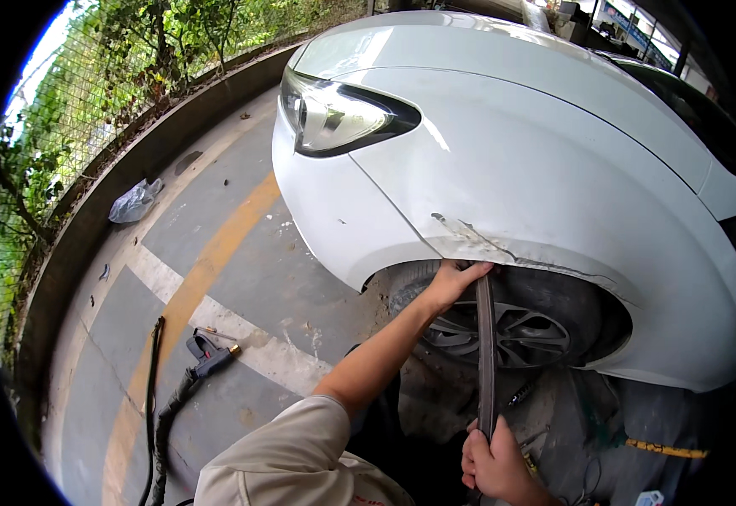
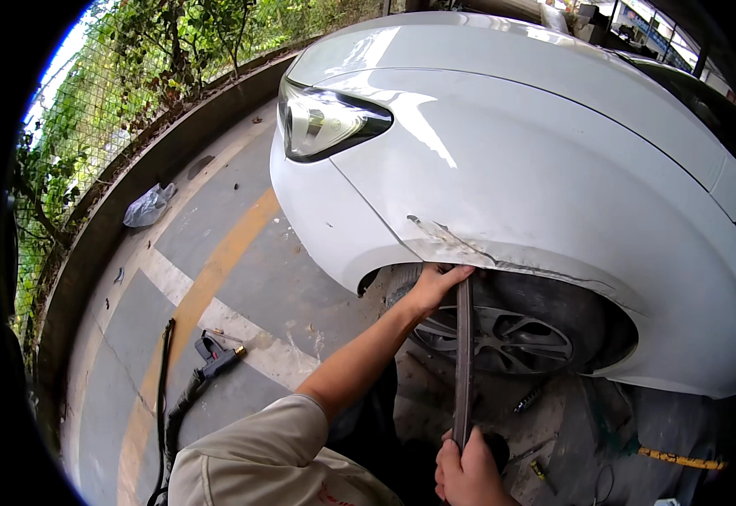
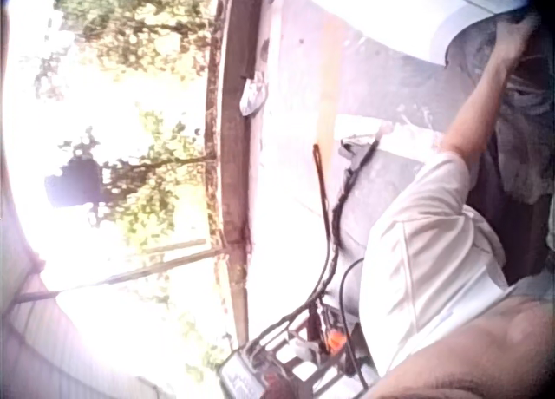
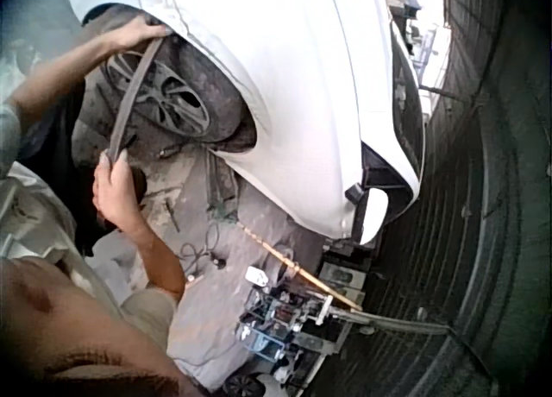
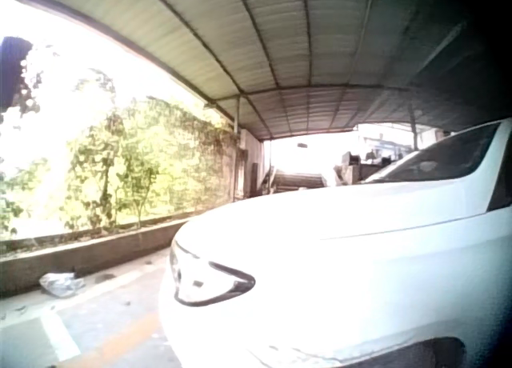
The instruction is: The person uses a metal file to smooth a damaged area on the front bumper of a white car. They then use an angle grinder to further smooth the surface. Finally, they use a heat gun to apply heat to the repaired section.
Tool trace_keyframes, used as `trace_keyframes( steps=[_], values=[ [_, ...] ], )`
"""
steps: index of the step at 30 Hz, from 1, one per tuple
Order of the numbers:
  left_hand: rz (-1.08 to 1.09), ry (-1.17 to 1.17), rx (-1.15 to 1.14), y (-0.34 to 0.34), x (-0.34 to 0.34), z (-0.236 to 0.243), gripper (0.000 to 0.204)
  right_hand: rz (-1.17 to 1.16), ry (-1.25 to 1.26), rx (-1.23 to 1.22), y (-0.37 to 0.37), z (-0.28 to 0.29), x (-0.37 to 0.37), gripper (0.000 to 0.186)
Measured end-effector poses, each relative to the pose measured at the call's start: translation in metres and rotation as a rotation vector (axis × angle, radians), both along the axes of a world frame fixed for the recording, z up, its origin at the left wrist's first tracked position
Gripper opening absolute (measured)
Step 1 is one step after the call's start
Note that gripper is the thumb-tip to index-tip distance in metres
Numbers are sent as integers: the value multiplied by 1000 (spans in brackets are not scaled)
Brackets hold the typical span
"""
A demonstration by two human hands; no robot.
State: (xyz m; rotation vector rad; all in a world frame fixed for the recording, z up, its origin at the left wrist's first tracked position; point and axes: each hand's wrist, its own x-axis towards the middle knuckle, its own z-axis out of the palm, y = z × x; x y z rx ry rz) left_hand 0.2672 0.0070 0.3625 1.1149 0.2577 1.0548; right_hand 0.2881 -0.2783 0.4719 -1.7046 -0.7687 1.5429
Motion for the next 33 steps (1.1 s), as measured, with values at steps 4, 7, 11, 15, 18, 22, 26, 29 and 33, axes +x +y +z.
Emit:
trace_keyframes(
  steps=[4, 7, 11, 15, 18, 22, 26, 29, 33],
  values=[
    [-69, 15, -156, 5, -12, -3, 45, 74, 83, -3, 11, 16, 4, 10],
    [-77, 192, 14, 1, -24, 3, 63, 78, 149, -60, 20, 27, 26, 11],
    [-55, 226, 12, 5, -19, -1, 69, 125, 141, -85, 22, 24, 45, 12],
    [-18, 174, 37, 1, -19, 5, 56, 155, 163, -69, 25, 12, 56, 12],
    [-15, 166, 3, 1, -17, 3, 57, 169, 204, -39, 20, -2, 60, 12],
    [9, 232, 51, 8, -16, -15, 65, 49, 217, -53, 9, -11, 28, 10],
    [-26, 309, 203, 2, -16, -11, 76, -122, 263, 2, -4, 36, -19, 3],
    [9, 254, 271, 7, -5, -28, 76, -107, 197, -1, -10, 33, -23, 4],
    [-199, 52, 151, 12, -7, -22, 60, -23, 101, -10, -2, 35, -13, 5]
  ],
)
